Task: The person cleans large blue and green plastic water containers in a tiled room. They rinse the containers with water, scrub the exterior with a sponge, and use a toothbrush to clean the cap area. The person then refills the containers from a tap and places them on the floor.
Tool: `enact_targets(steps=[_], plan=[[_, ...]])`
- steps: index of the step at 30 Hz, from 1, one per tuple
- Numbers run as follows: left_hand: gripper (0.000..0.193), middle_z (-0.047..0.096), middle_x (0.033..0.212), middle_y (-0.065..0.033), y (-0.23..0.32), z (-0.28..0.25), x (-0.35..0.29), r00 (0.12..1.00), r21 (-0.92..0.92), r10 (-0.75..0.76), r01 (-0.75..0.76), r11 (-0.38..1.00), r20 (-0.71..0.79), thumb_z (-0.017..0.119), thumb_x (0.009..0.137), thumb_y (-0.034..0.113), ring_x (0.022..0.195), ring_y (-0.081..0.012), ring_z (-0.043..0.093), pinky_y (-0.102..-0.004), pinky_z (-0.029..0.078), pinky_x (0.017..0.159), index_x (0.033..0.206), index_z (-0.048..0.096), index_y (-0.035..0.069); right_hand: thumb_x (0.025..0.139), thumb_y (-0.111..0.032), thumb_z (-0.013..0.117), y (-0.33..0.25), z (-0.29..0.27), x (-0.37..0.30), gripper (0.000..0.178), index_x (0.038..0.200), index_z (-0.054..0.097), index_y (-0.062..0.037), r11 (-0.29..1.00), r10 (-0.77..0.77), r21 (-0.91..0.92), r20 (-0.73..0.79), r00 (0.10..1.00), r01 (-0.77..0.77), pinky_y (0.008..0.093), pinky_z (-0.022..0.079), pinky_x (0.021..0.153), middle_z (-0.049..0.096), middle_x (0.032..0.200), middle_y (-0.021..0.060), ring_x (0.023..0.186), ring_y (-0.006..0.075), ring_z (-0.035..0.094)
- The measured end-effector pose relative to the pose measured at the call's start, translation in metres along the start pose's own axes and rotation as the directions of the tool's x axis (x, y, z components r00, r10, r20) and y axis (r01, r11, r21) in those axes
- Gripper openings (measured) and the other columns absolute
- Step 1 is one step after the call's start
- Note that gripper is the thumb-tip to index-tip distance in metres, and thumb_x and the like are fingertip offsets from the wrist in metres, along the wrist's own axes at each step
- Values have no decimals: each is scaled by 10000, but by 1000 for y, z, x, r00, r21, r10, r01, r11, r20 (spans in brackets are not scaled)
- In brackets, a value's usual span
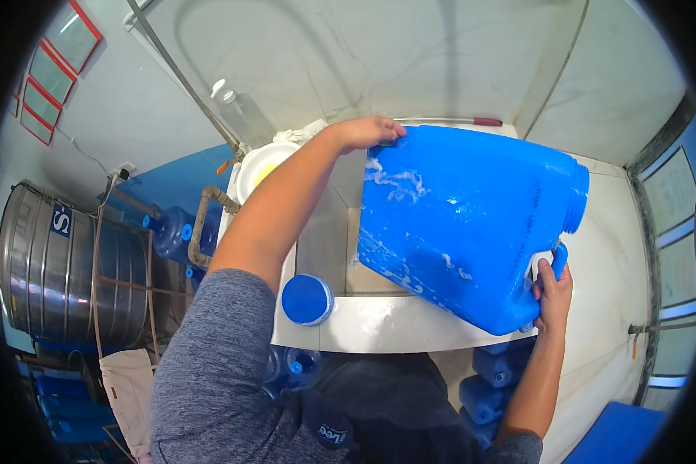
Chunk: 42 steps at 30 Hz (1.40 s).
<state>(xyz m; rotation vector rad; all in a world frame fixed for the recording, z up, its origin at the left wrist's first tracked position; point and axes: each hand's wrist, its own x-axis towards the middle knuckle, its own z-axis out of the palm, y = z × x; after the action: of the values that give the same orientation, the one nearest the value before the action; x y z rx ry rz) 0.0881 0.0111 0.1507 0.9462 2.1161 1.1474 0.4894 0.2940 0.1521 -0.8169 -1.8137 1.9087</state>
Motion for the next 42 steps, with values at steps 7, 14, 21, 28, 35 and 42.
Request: enact_targets(steps=[7, 14, 21, 28, 35, 42], plan=[[440, 714, 1044, -104, 43, 23, -12, 926, 354, -229, 331, 875, -298, 712, 929, 336, 966, -221, 664, -362, 527, 864, 1227, 634, 22, 948, -175, 694, -1, 13, -23, 405, 1321, 595, -52, 996, -71, -61, -56, 996, 68, 201, 312, 449, 593, 773, -29, 522, 33, 439], [524, 715, 1011, -214, 3, 3, -11, 964, 404, 77, 34, 914, -254, 693, 881, 460, 931, -320, 695, -425, 543, 833, 1134, 662, 1, 930, -168, 703, 1, 12, -38, 366, 1263, 639, -31, 989, -72, -135, -76, 994, 61, 229, 433, 544, 637, 838, -9, 638, 68, 546], [414, 704, 837, -274, -45, 3, 19, 962, 851, -61, 265, 452, -267, 682, 832, 383, 775, -399, 701, -511, 541, 694, 776, 720, -26, 913, -219, 707, 0, 26, -57, 466, 1339, 612, -55, 907, -187, -384, -3, 982, 171, 336, 539, 880, 725, 1097, 91, 963, 152, 668], [303, 694, 875, -284, -53, -16, 54, 987, 877, -108, 153, 455, -116, 670, 822, 236, 843, -391, 712, -477, 551, 705, 811, 670, -67, 923, -182, 683, 14, 16, -72, 475, 1376, 584, -80, 948, -281, -165, -20, 960, 274, 348, 432, 1094, 582, 1432, 144, 1300, 236, 575], [290, 689, 903, -221, 12, 5, 32, 963, 724, 73, 142, 675, -258, 622, 866, 191, 884, -243, 688, -431, 538, 761, 1008, 620, -61, 890, -200, 669, 34, 16, -79, 490, 1366, 594, -110, 921, -380, -138, -104, 919, 366, 361, 504, 981, 617, 1393, 104, 1146, 286, 658], [385, 630, 1009, -49, 28, 9, -1, 973, -78, 129, -146, 986, -189, 736, 876, 259, 884, -144, 615, -314, 518, 765, 1157, 577, 48, 879, -209, 683, 58, 33, -76, 513, 1376, 590, -122, 865, -501, -100, -195, 843, 491, 332, 543, 871, 702, 1215, 148, 968, 271, 724]])
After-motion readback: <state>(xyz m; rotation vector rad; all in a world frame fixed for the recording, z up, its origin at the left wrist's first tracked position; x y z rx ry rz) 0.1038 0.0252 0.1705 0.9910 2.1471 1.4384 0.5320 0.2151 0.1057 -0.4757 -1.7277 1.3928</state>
